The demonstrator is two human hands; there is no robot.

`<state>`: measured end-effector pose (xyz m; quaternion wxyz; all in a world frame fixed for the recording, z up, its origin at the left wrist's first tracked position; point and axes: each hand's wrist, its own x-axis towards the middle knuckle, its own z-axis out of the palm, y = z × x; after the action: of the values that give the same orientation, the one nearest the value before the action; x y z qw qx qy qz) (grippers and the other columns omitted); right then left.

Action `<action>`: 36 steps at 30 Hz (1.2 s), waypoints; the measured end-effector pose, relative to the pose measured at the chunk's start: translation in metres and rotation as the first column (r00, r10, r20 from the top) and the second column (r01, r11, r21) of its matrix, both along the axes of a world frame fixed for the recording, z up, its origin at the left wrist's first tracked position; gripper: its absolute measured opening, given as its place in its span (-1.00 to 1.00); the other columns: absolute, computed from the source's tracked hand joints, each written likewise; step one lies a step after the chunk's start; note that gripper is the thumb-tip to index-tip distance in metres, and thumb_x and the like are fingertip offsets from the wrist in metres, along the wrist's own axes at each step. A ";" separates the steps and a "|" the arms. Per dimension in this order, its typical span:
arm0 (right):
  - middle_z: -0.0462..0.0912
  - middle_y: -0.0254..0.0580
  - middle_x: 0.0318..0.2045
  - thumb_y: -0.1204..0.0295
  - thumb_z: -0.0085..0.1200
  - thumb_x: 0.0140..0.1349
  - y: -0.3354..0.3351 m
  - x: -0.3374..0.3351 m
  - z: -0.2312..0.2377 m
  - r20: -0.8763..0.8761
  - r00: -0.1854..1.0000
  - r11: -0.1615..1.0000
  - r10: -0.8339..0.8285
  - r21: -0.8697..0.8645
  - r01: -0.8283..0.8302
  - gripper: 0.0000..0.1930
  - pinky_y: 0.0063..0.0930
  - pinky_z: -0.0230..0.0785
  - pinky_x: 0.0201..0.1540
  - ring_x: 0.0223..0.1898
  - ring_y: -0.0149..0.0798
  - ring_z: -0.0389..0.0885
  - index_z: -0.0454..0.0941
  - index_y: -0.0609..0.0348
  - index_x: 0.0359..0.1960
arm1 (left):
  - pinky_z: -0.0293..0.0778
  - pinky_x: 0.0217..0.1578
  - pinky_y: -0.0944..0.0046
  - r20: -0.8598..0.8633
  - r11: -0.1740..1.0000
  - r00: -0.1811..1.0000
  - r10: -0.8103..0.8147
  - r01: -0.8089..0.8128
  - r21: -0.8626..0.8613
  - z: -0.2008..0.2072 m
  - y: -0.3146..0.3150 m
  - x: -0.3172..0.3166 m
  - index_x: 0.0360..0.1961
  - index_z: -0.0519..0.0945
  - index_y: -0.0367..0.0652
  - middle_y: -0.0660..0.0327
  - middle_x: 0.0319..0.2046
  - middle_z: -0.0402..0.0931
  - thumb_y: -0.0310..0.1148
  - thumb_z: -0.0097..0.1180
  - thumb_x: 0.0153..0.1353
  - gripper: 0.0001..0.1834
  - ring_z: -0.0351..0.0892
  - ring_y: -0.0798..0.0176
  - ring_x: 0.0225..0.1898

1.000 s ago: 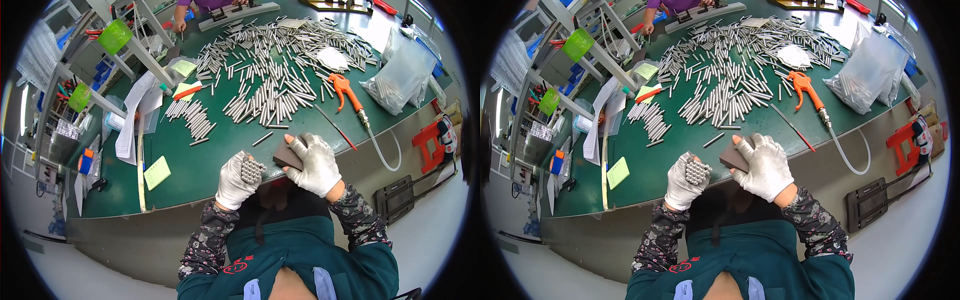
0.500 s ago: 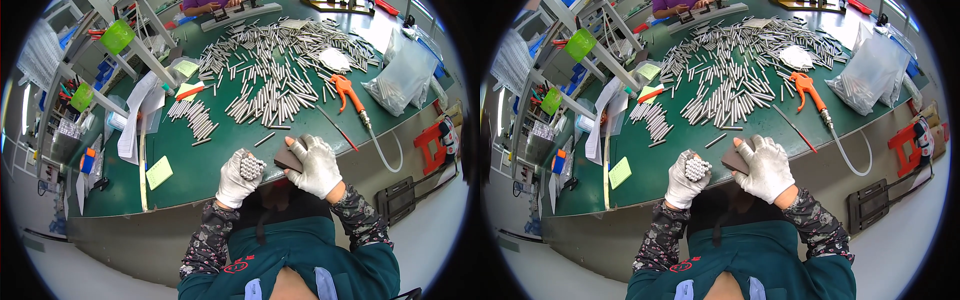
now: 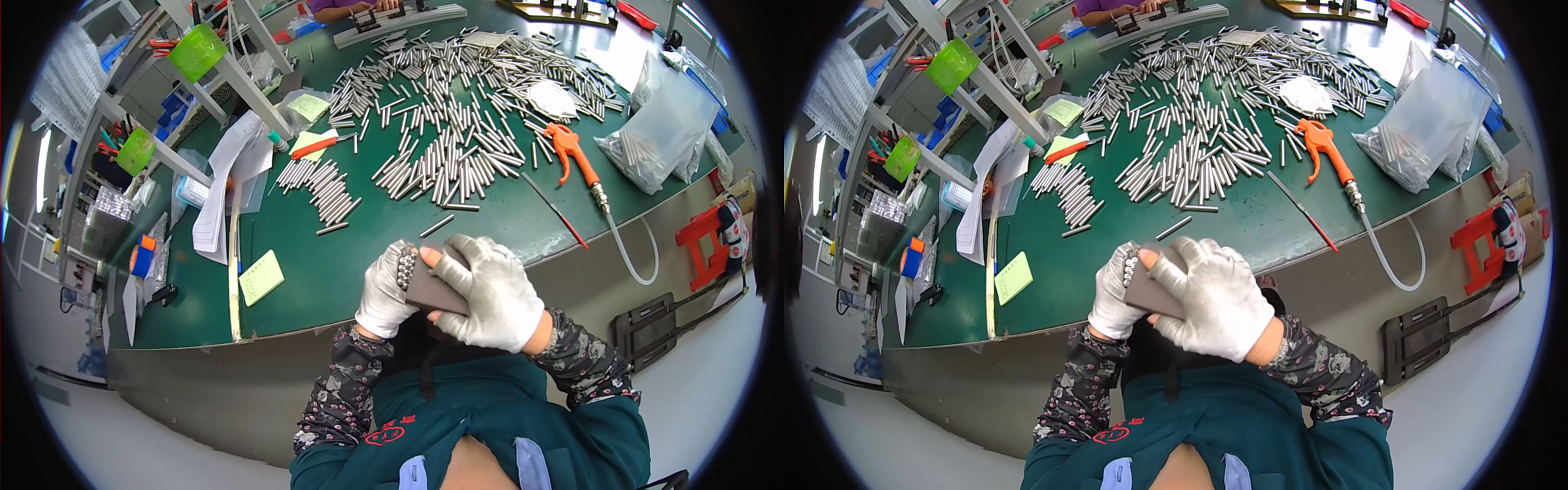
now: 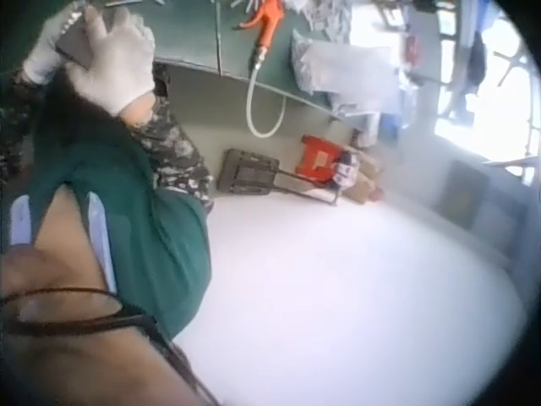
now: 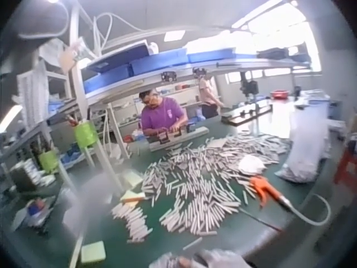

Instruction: Gathering, counting, and cleaning small cylindrical metal pins on a workbench using an air duster and a polishing block.

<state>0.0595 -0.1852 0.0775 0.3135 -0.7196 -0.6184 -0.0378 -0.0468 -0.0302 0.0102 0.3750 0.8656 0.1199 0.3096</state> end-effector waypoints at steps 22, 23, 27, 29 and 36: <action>0.38 0.02 -0.06 0.19 0.23 -0.18 -0.015 0.032 -0.039 0.130 0.929 0.919 -0.346 -0.155 0.363 -0.31 -0.16 0.21 -0.02 -0.07 0.01 0.35 0.40 0.05 0.10 | 0.46 -0.27 0.47 0.098 0.818 0.994 -0.040 0.089 -0.568 -0.011 0.005 -0.002 -0.12 0.42 -0.26 0.32 -0.38 0.51 -0.56 0.34 -0.18 -0.47 0.49 0.51 -0.35; 0.38 0.02 -0.06 0.19 0.23 -0.18 -0.015 0.032 -0.040 0.129 0.929 0.917 -0.348 -0.157 0.366 -0.31 -0.16 0.21 -0.02 -0.07 0.01 0.35 0.40 0.05 0.10 | 0.46 -0.27 0.47 0.097 0.817 0.994 -0.043 0.090 -0.570 -0.011 0.005 -0.001 -0.12 0.42 -0.26 0.32 -0.38 0.51 -0.56 0.34 -0.18 -0.47 0.49 0.51 -0.35; 0.38 0.02 -0.05 0.19 0.22 -0.18 -0.014 0.032 -0.039 0.127 0.930 0.918 -0.345 -0.162 0.363 -0.32 -0.16 0.21 -0.02 -0.07 0.01 0.35 0.40 0.04 0.10 | 0.46 -0.26 0.47 0.065 0.849 0.997 -0.044 0.071 -0.524 -0.007 0.005 -0.002 -0.11 0.42 -0.27 0.33 -0.37 0.50 -0.58 0.33 -0.18 -0.47 0.49 0.51 -0.34; 0.38 0.02 -0.05 0.18 0.22 -0.18 -0.015 0.032 -0.039 0.128 0.929 0.916 -0.348 -0.167 0.366 -0.32 -0.16 0.21 -0.02 -0.07 0.01 0.35 0.40 0.04 0.10 | 0.46 -0.26 0.48 0.064 0.853 0.997 -0.044 0.071 -0.517 -0.006 0.004 -0.002 -0.11 0.42 -0.27 0.33 -0.37 0.50 -0.58 0.33 -0.18 -0.47 0.49 0.51 -0.34; 0.38 0.02 -0.06 0.18 0.23 -0.18 -0.014 0.034 -0.039 0.127 0.932 0.919 -0.338 -0.168 0.356 -0.32 -0.17 0.22 -0.02 -0.07 0.00 0.36 0.41 0.04 0.09 | 0.46 -0.26 0.48 0.065 0.847 0.997 -0.041 0.069 -0.526 -0.008 0.006 -0.001 -0.11 0.42 -0.29 0.31 -0.39 0.53 -0.57 0.33 -0.19 -0.47 0.50 0.51 -0.35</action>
<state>0.0936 -0.1988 0.0387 0.2025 -0.8418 -0.4958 -0.0683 -0.0479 -0.0246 0.0024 0.6100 0.7240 0.1658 0.2760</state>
